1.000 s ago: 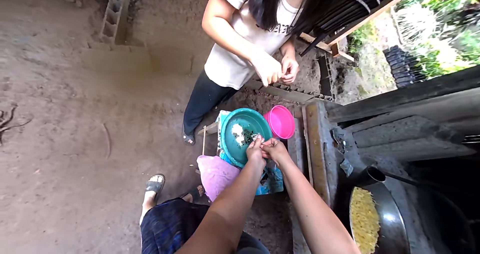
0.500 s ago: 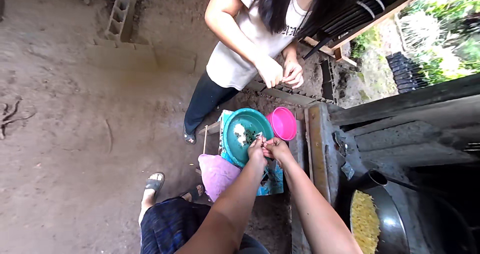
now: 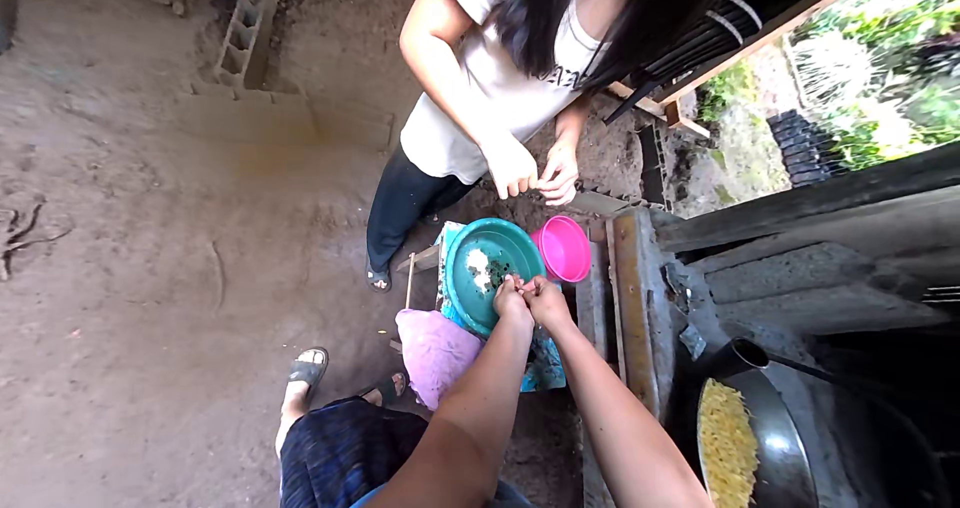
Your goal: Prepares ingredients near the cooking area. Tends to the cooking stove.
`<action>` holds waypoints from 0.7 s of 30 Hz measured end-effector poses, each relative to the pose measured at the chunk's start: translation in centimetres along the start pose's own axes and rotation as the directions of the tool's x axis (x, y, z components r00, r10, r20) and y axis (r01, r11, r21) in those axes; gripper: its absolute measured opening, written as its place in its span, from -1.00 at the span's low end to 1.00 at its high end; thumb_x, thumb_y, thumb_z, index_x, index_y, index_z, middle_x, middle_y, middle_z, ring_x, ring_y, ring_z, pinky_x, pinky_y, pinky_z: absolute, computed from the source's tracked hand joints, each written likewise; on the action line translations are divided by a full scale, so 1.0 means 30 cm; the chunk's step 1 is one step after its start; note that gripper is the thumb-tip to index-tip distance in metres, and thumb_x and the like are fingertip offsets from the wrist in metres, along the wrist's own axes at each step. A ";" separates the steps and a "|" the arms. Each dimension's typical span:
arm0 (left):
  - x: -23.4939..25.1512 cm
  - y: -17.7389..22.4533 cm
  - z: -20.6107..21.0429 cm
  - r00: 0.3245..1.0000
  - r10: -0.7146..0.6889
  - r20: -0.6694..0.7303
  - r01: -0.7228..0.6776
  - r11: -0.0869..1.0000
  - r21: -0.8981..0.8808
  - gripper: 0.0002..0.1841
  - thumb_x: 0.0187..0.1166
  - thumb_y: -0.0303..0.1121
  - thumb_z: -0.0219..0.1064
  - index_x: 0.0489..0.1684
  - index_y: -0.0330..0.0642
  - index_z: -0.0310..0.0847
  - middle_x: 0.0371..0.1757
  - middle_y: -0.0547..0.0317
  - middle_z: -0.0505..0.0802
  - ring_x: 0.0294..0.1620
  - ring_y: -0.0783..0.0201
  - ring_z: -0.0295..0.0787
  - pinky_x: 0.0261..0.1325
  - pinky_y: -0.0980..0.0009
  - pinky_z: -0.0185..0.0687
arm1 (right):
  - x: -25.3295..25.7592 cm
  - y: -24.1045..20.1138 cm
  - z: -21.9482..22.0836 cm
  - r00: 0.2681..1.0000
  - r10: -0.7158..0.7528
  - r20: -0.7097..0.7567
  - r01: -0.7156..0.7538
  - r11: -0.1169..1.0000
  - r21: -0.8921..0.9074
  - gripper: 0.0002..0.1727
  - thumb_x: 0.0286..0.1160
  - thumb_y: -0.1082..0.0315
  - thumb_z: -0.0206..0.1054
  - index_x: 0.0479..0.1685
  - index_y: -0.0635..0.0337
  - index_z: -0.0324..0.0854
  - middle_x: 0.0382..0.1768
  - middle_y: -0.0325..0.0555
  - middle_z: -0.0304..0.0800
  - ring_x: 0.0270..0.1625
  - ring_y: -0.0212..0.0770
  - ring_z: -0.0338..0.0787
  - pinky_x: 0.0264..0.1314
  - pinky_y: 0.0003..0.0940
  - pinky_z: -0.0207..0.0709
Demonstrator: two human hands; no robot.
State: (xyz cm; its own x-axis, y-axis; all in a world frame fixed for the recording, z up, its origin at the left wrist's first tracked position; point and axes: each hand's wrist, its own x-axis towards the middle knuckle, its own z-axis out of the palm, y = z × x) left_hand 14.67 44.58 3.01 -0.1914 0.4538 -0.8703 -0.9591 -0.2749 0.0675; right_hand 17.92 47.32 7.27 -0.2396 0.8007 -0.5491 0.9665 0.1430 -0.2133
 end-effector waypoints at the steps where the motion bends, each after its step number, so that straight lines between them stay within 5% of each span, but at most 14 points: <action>1: 0.004 -0.001 -0.003 1.000 -0.005 0.002 0.005 1.000 -0.019 -0.70 0.90 -0.27 -0.02 0.09 -0.31 0.56 -0.23 0.10 0.64 -0.27 0.28 0.56 -0.11 0.39 0.54 | -0.002 -0.002 0.001 1.000 0.003 -0.001 -0.003 1.000 0.005 -0.76 0.66 0.38 0.25 0.17 0.28 0.63 0.05 0.15 0.79 0.18 0.06 0.77 0.35 0.07 0.54; 5: 0.006 0.011 -0.034 0.991 -0.098 0.087 0.093 0.994 0.054 -0.69 0.88 -0.17 -0.01 -0.16 -0.14 0.54 -0.51 0.25 0.56 -0.68 0.43 0.35 -0.62 0.57 0.29 | 0.008 0.021 0.006 0.999 0.037 -0.019 -0.032 0.980 0.195 -0.78 0.63 0.43 0.29 0.13 0.33 0.61 -0.08 0.09 0.80 -0.09 -0.12 0.85 0.11 -0.14 0.72; 8: -0.009 0.021 -0.092 0.955 -0.120 0.273 0.062 0.975 0.211 -0.82 0.80 -0.41 0.14 0.17 -0.31 0.49 -0.35 0.13 0.64 -0.49 0.38 0.55 -0.34 0.51 0.57 | 0.015 0.034 -0.029 0.997 0.078 0.020 -0.080 0.932 0.355 -0.74 0.63 0.49 0.28 0.22 0.38 0.54 -0.11 0.11 0.79 -0.25 -0.20 0.87 -0.07 -0.28 0.80; 11: -0.037 0.048 -0.126 0.949 -0.090 0.304 -0.009 0.951 0.310 -0.60 0.64 -0.56 0.32 0.42 -0.45 0.45 -0.03 -0.08 0.78 -0.19 0.30 0.75 -0.02 0.43 0.71 | -0.005 0.016 -0.071 0.990 0.098 0.101 -0.133 0.886 0.445 -0.74 0.64 0.56 0.24 0.24 0.43 0.50 -0.12 0.12 0.75 -0.28 -0.25 0.86 -0.13 -0.38 0.79; 21: -0.016 0.038 -0.085 0.980 -0.115 0.160 0.081 0.976 0.203 -0.79 0.80 -0.34 0.17 0.09 -0.33 0.56 -0.42 0.11 0.64 -0.51 0.33 0.56 -0.37 0.45 0.57 | -0.005 0.002 -0.066 0.990 0.033 0.137 -0.084 0.917 0.389 -0.76 0.66 0.52 0.25 0.21 0.40 0.51 -0.14 0.06 0.79 -0.27 -0.27 0.88 -0.11 -0.37 0.80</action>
State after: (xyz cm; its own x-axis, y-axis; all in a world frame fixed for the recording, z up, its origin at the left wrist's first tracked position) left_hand 14.19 41.87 2.26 -0.1111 0.6120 -0.7831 -0.9938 -0.0598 0.0942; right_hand 18.20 48.36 8.92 -0.2184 0.7177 -0.6613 0.8710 -0.1623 -0.4638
